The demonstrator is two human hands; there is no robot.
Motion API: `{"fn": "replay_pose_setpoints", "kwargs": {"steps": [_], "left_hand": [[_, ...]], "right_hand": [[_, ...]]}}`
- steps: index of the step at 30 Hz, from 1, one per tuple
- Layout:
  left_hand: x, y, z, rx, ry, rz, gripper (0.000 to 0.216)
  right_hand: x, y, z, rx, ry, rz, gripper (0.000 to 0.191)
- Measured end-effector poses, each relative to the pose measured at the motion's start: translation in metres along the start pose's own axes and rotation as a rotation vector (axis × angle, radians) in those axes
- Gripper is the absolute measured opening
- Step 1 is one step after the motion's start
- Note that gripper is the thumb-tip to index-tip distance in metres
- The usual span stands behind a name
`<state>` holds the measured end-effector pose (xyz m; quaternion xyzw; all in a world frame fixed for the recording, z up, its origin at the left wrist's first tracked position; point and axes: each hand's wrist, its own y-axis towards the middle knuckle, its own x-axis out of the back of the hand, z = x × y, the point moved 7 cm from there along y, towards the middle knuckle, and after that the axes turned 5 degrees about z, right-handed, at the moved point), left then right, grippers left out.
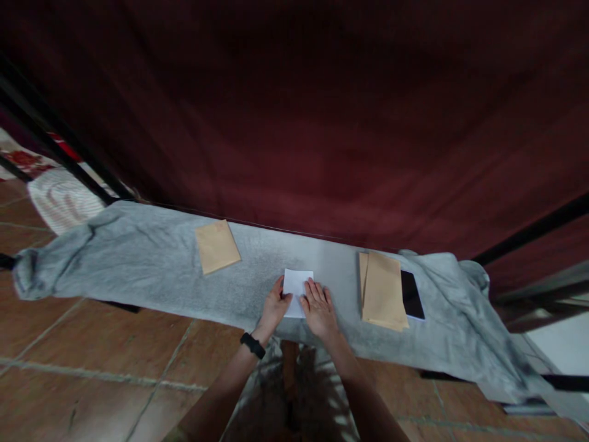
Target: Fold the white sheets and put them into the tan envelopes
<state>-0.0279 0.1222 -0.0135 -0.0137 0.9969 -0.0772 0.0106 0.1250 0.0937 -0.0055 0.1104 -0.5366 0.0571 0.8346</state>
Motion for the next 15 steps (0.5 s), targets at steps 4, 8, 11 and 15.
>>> {"fn": "replay_pose_setpoints", "kwargs": {"steps": [4,8,11,15], "left_hand": [[0.003,-0.003,-0.002,0.015,-0.005,-0.023,0.057],[0.004,-0.004,-0.003,0.005,0.012,-0.028,0.054],[0.005,-0.005,-0.002,0.004,0.016,-0.029,0.054],[0.007,-0.006,0.000,-0.012,0.039,-0.045,0.054]], "right_hand": [[-0.003,0.027,-0.007,-0.045,-0.011,0.013,0.053],[-0.003,0.045,-0.011,-0.077,-0.012,0.015,0.054],[-0.002,0.048,-0.012,-0.074,-0.002,-0.012,0.054],[-0.004,0.035,-0.010,-0.057,0.011,-0.050,0.055]]}}
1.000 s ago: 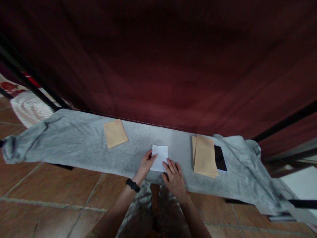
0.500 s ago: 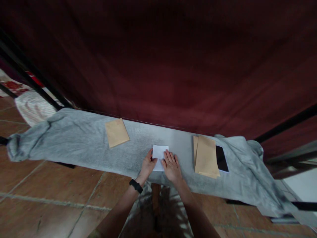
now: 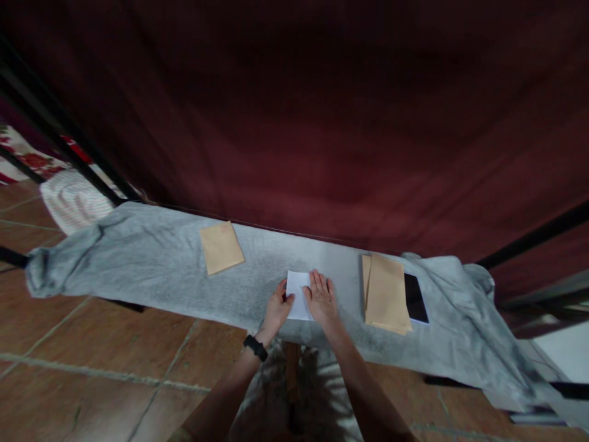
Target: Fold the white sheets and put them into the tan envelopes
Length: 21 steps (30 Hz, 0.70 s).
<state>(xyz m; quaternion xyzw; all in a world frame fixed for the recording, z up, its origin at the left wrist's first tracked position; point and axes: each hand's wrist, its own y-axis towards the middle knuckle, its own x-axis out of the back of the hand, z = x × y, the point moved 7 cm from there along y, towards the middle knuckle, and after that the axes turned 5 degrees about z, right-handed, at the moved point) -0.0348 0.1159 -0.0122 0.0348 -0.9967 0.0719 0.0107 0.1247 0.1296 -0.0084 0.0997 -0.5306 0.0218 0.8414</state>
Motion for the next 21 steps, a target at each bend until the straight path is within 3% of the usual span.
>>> {"fn": "replay_pose_setpoints", "kwargs": {"steps": [9,21], "left_hand": [[-0.003,0.000,-0.003,-0.036,-0.009,0.007,0.053],[0.001,0.000,0.007,0.055,-0.090,-0.027,0.058]], "right_hand": [[0.003,-0.057,0.011,0.086,0.001,-0.053,0.056],[0.016,-0.075,0.025,0.163,-0.012,0.003,0.057]]}}
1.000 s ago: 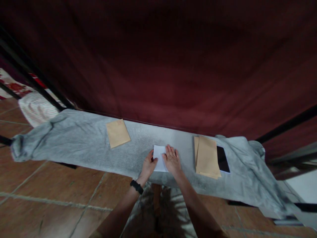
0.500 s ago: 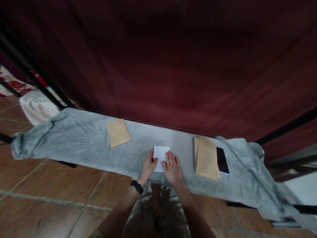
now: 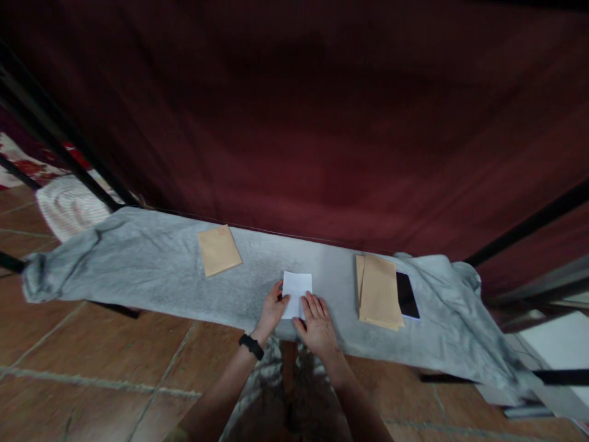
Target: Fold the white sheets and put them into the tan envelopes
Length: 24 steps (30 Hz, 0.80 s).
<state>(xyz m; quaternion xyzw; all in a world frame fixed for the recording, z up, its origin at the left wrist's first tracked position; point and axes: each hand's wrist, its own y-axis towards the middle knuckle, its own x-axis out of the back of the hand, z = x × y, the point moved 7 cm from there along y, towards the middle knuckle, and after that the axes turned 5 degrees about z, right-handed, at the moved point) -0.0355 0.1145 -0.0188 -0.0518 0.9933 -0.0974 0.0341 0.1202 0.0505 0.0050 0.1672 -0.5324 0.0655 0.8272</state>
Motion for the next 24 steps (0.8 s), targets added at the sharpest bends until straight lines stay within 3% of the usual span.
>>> {"fn": "replay_pose_setpoints", "kwargs": {"steps": [7,11,16,19,24], "left_hand": [[0.002,-0.005,-0.009,0.041,-0.093,-0.003,0.057],[0.000,-0.007,-0.013,0.062,-0.115,0.002,0.052],[-0.008,-0.007,-0.012,0.125,-0.264,0.098,0.055],[-0.009,-0.008,-0.014,0.156,-0.319,0.123,0.053],[-0.028,-0.009,-0.012,0.265,-0.364,0.244,0.039]], "right_hand": [[0.000,0.000,0.003,-0.025,0.023,-0.029,0.059],[0.004,0.003,0.000,-0.093,0.144,-0.053,0.047],[0.012,0.011,-0.023,-0.319,0.652,-0.181,0.038],[0.010,0.014,-0.040,-0.514,0.996,-0.274,0.049],[0.004,0.023,-0.043,-0.611,1.332,-0.381,0.060]]}}
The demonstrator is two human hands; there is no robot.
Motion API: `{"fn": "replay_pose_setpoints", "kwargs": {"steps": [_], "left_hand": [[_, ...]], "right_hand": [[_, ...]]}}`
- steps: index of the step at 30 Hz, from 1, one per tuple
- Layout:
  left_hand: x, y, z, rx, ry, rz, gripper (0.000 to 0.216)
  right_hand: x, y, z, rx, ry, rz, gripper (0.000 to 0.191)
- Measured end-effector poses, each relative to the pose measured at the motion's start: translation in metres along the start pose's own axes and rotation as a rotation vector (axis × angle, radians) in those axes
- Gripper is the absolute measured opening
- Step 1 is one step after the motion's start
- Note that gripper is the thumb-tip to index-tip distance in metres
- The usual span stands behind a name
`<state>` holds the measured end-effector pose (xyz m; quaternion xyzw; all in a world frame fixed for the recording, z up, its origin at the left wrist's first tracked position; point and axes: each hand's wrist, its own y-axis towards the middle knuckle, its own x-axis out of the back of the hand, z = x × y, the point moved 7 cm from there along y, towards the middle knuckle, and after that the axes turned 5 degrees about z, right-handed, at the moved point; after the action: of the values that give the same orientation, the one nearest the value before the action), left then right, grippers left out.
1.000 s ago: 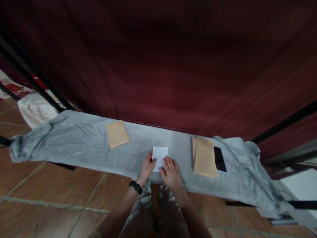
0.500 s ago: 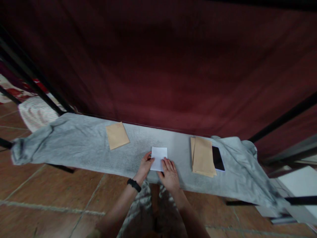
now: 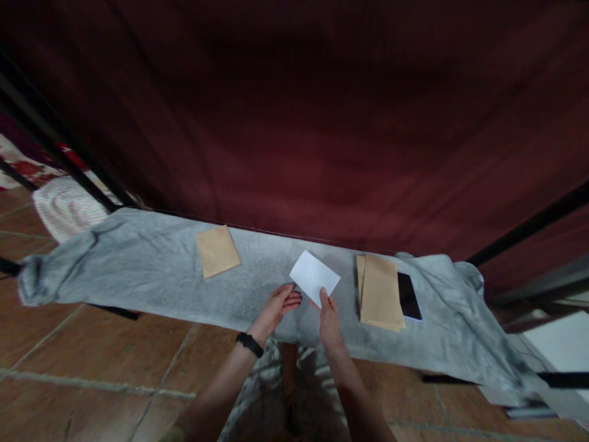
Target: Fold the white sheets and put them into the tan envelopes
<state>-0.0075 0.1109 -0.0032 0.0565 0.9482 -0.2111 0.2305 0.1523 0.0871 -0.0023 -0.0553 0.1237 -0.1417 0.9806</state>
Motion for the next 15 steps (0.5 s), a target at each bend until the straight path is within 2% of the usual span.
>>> {"fn": "replay_pose_setpoints", "kwargs": {"steps": [2,5,7,10,12,15], "left_hand": [[-0.007,0.004,0.003,0.011,-0.038,0.032,0.035],[-0.005,0.010,0.000,-0.068,0.016,-0.036,0.030],[-0.002,0.013,-0.005,-0.110,0.087,-0.075,0.026],[0.002,0.018,-0.012,-0.120,0.185,-0.070,0.023],[0.004,0.022,-0.018,-0.138,0.266,-0.074,0.022],[0.006,0.031,-0.024,-0.182,0.391,-0.101,0.022]], "right_hand": [[-0.004,-0.001,-0.003,-0.034,0.065,0.011,0.058],[-0.004,-0.005,-0.007,-0.042,0.024,0.023,0.052],[0.005,-0.006,-0.008,-0.037,0.009,0.001,0.050],[0.025,-0.001,-0.006,-0.025,-0.013,-0.056,0.046],[0.038,0.004,-0.003,0.006,-0.095,-0.080,0.041],[0.044,0.008,0.006,0.119,-0.339,-0.022,0.035]]}}
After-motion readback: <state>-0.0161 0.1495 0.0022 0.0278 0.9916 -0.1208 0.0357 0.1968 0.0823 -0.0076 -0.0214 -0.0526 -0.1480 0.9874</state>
